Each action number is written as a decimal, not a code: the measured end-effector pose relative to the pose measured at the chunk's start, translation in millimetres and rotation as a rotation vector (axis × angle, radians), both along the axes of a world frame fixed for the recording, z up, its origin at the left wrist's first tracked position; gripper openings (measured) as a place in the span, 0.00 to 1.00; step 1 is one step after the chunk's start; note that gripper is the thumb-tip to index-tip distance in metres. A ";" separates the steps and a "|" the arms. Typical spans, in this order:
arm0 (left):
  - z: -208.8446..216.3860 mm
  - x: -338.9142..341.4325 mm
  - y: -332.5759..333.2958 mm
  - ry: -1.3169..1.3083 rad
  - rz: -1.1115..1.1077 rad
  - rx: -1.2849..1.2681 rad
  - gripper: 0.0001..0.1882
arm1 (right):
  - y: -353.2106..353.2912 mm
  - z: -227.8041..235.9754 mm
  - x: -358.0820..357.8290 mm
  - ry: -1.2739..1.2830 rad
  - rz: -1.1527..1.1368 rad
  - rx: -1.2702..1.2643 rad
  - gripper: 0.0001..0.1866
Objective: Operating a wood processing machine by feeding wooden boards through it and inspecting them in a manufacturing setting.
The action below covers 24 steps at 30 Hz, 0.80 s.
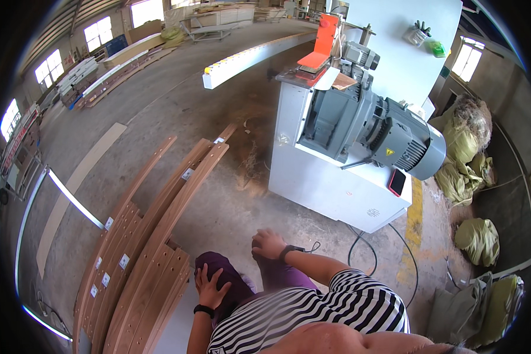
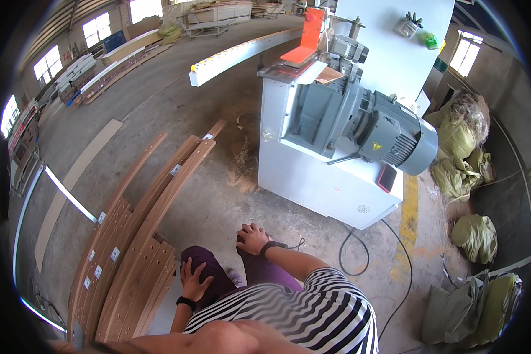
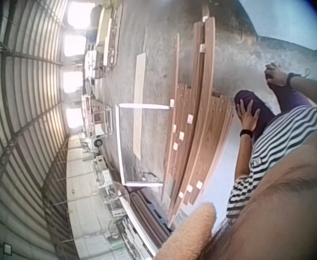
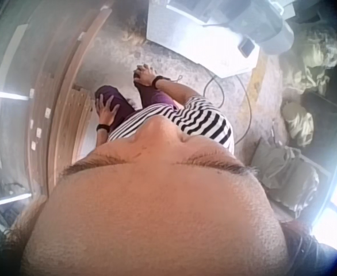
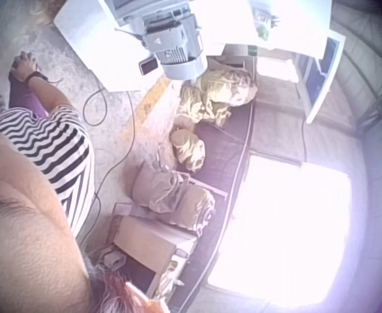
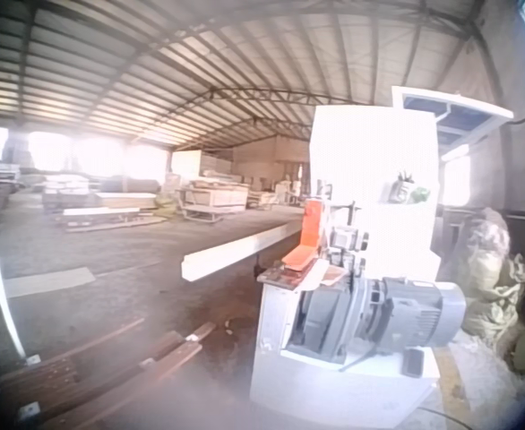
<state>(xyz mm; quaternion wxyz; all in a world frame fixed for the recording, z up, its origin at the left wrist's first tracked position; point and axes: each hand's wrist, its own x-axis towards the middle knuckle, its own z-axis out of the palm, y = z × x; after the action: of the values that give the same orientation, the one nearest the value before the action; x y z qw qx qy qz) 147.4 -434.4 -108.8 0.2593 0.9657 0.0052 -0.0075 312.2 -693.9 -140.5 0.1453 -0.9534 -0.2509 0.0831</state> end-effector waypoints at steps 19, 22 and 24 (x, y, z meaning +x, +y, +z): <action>1.1 -0.7 0.6 0.012 -0.007 -0.006 0.29 | 0.6 -5.0 3.0 0.089 -0.013 -0.031 0.29; 1.8 -0.4 0.3 0.022 -0.003 -0.013 0.29 | 0.8 -4.7 2.3 0.084 -0.014 -0.035 0.29; 2.4 0.4 0.0 0.024 -0.005 -0.014 0.29 | 0.0 -5.0 1.1 -0.012 -0.008 0.022 0.27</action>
<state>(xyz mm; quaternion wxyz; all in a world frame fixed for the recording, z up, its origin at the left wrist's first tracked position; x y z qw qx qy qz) 147.9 -434.5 -106.4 0.2661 0.9637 0.0061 -0.0197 313.3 -693.9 -145.5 0.1548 -0.9532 -0.2488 0.0738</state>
